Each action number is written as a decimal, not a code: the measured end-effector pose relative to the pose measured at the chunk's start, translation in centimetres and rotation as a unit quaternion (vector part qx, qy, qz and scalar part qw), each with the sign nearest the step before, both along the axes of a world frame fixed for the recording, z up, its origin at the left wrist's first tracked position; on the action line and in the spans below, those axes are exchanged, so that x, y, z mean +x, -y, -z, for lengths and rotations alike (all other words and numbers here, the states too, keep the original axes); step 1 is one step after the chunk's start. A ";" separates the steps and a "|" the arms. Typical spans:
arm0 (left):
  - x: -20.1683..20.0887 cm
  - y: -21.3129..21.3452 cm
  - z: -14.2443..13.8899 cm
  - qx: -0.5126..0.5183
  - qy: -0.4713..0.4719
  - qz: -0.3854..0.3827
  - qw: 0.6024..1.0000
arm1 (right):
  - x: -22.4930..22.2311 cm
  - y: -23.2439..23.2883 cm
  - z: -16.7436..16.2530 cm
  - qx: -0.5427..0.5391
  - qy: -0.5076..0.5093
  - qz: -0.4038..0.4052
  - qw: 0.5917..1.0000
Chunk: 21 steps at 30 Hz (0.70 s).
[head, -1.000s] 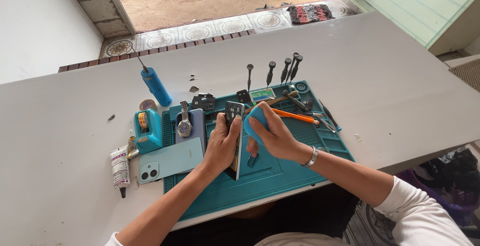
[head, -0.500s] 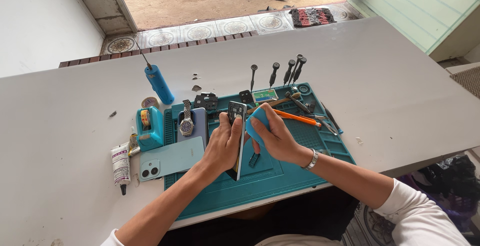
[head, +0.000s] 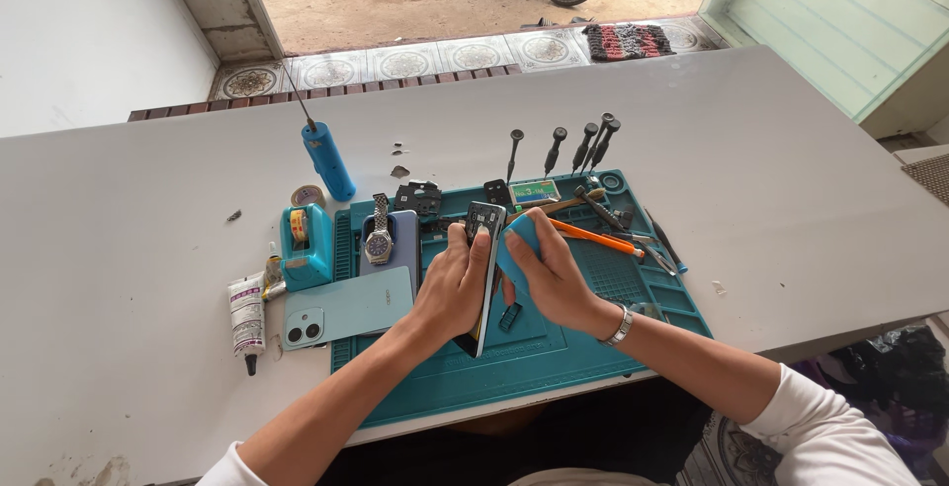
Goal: The person pries open a smartphone on a teal repair mat, removes the back cover and works on the internal battery and components by hand with a small pry tool. They then lift the phone, wipe and press its interior and edges with a blue sponge-like pad, and continue manipulating the opened phone.
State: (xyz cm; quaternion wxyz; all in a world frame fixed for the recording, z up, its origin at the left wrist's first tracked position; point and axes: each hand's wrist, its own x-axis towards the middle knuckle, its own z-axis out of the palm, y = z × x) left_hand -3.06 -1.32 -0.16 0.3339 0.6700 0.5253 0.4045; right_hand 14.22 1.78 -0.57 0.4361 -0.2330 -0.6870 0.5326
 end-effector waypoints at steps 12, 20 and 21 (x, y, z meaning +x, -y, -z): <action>0.4 -0.2 0.7 -0.056 0.305 -0.005 0.951 | 0.2 -2.4 2.3 -0.001 0.051 0.078 0.996; 0.6 -0.3 1.0 -0.035 0.319 -0.025 0.947 | 0.4 -2.9 2.2 0.016 0.015 0.060 0.998; 0.6 -0.3 0.9 -0.034 0.309 -0.034 0.950 | 0.2 -2.9 2.2 0.005 0.017 0.063 0.998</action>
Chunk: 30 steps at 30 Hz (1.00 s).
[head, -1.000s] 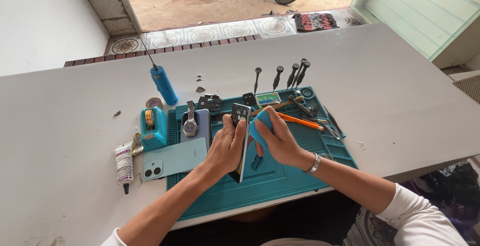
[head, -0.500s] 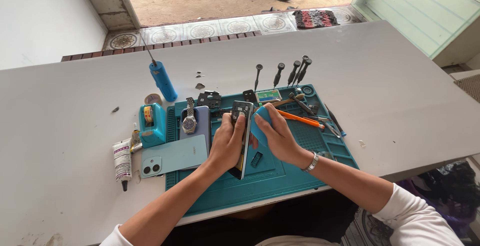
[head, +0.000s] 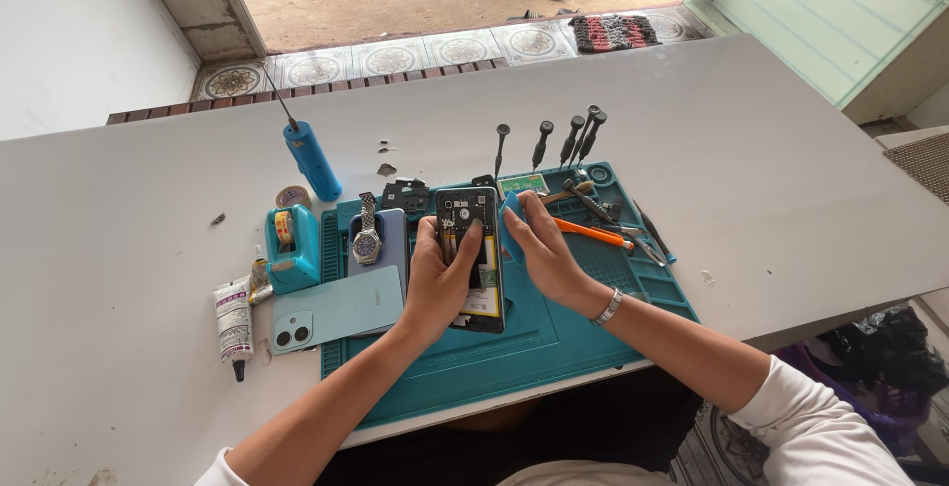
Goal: The person pries open a smartphone on a teal repair mat, removes the back cover and works on the internal battery and components by hand with a small pry tool. They then lift the phone, wipe and press its interior and edges with a blue sponge-like pad, and continue manipulating the opened phone.
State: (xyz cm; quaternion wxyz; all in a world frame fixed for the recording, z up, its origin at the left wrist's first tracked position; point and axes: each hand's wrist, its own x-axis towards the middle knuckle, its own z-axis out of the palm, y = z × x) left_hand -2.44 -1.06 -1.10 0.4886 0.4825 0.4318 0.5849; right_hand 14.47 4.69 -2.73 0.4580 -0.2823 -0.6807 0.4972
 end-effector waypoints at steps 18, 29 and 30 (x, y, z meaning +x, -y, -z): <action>0.2 0.2 0.8 -0.055 0.024 0.080 0.995 | 1.6 -0.1 -0.2 -0.164 -0.060 -0.103 0.979; 0.5 0.3 3.5 0.047 -0.163 -0.016 0.985 | 0.6 1.5 1.7 -0.072 -0.007 -0.030 0.997; 0.5 0.2 3.5 0.049 -0.164 -0.018 0.985 | 0.6 1.4 1.7 -0.078 -0.001 -0.030 0.996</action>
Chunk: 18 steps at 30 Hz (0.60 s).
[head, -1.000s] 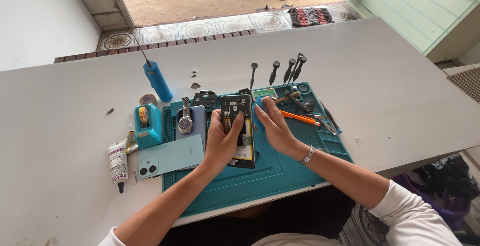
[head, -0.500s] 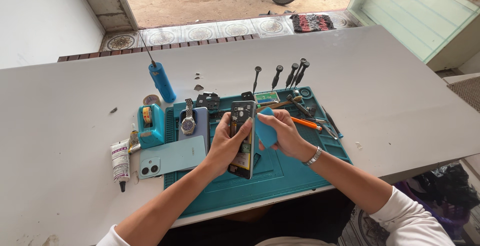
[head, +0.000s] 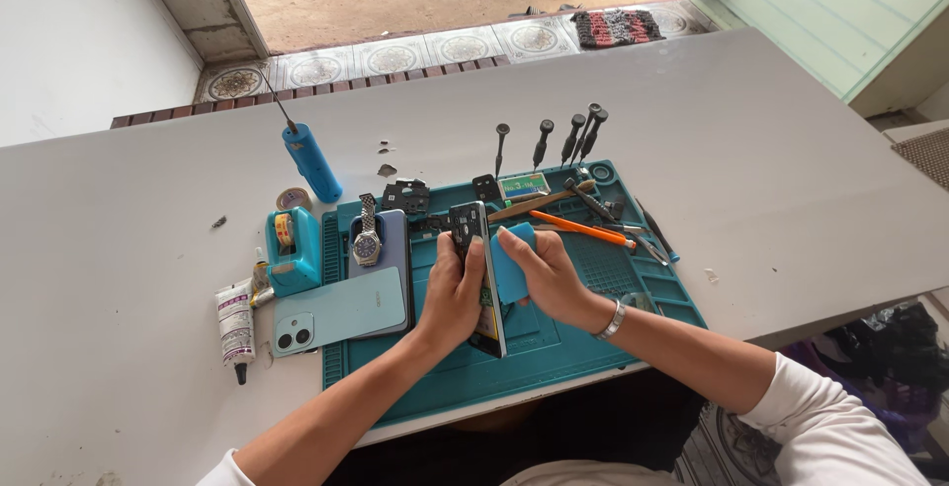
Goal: The person pries open a smartphone on a teal repair mat, removes the back cover and works on the internal battery and components by hand with a small pry tool. They then lift the phone, wipe and press its interior and edges with a blue sponge-like pad, and continue manipulating the opened phone.
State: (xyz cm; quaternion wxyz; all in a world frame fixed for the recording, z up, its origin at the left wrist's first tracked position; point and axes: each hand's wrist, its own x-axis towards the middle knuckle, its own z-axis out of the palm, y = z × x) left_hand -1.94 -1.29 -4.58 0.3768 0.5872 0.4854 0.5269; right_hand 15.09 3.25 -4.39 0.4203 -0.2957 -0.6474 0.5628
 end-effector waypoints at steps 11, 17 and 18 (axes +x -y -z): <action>-2.7 -1.4 -2.7 -0.216 0.381 0.051 0.898 | 0.3 -0.3 -2.3 0.150 0.019 -0.024 0.988; -2.4 -0.9 -3.3 -0.218 0.315 0.019 0.924 | -0.7 0.9 -3.9 0.347 0.041 -0.077 0.934; -2.3 -0.8 -3.3 -0.218 0.301 0.015 0.928 | -0.6 0.8 -4.2 0.311 0.047 -0.093 0.945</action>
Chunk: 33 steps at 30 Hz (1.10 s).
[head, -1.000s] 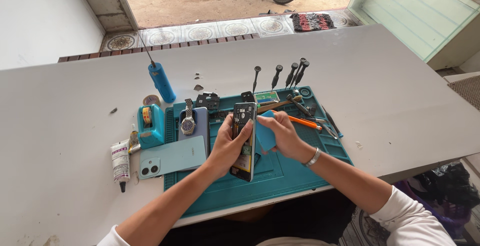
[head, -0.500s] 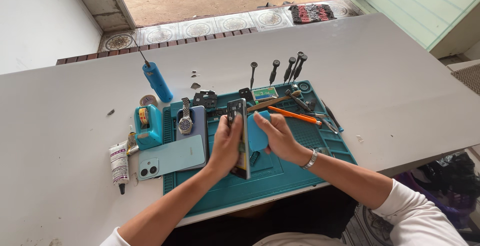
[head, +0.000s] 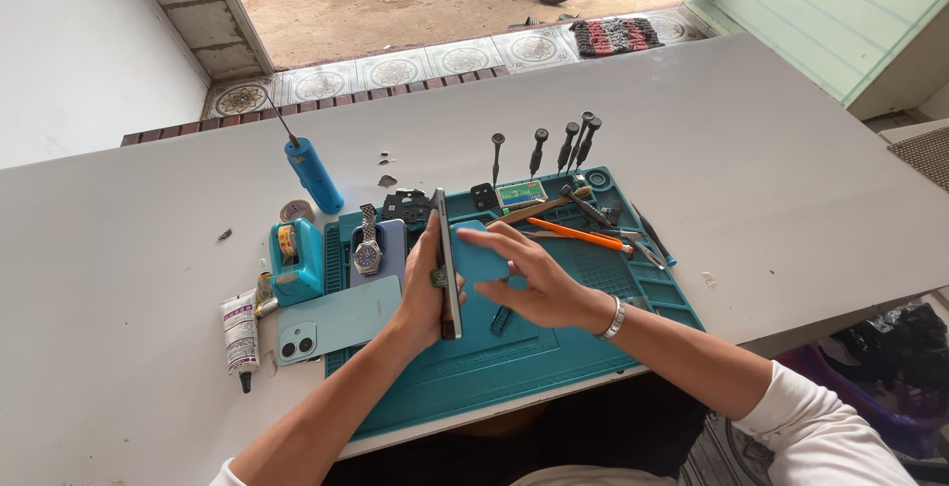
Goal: The person pries open a smartphone on a teal repair mat, removes the back cover and works on the internal battery and components by hand with a small pry tool. They then lift the phone, wipe and press its interior and edges with a blue sponge-like pad, and continue manipulating the opened phone.
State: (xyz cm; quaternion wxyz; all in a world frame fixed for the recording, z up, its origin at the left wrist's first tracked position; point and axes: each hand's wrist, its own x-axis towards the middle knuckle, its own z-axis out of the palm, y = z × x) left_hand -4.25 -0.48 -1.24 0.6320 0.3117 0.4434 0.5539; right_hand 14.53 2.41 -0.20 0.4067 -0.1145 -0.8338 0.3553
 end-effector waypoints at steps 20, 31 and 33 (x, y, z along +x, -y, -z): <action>0.6 0.0 0.1 0.011 -0.026 0.013 1.000 | 0.5 -0.1 0.5 -0.217 -0.014 0.064 0.974; 0.4 -0.2 0.4 0.019 -0.018 0.007 1.000 | 0.3 -1.0 0.8 -0.203 -0.023 0.076 0.976; 0.4 -0.2 0.4 0.027 -0.014 0.012 0.999 | 0.4 -1.6 1.3 -0.296 -0.083 0.024 0.951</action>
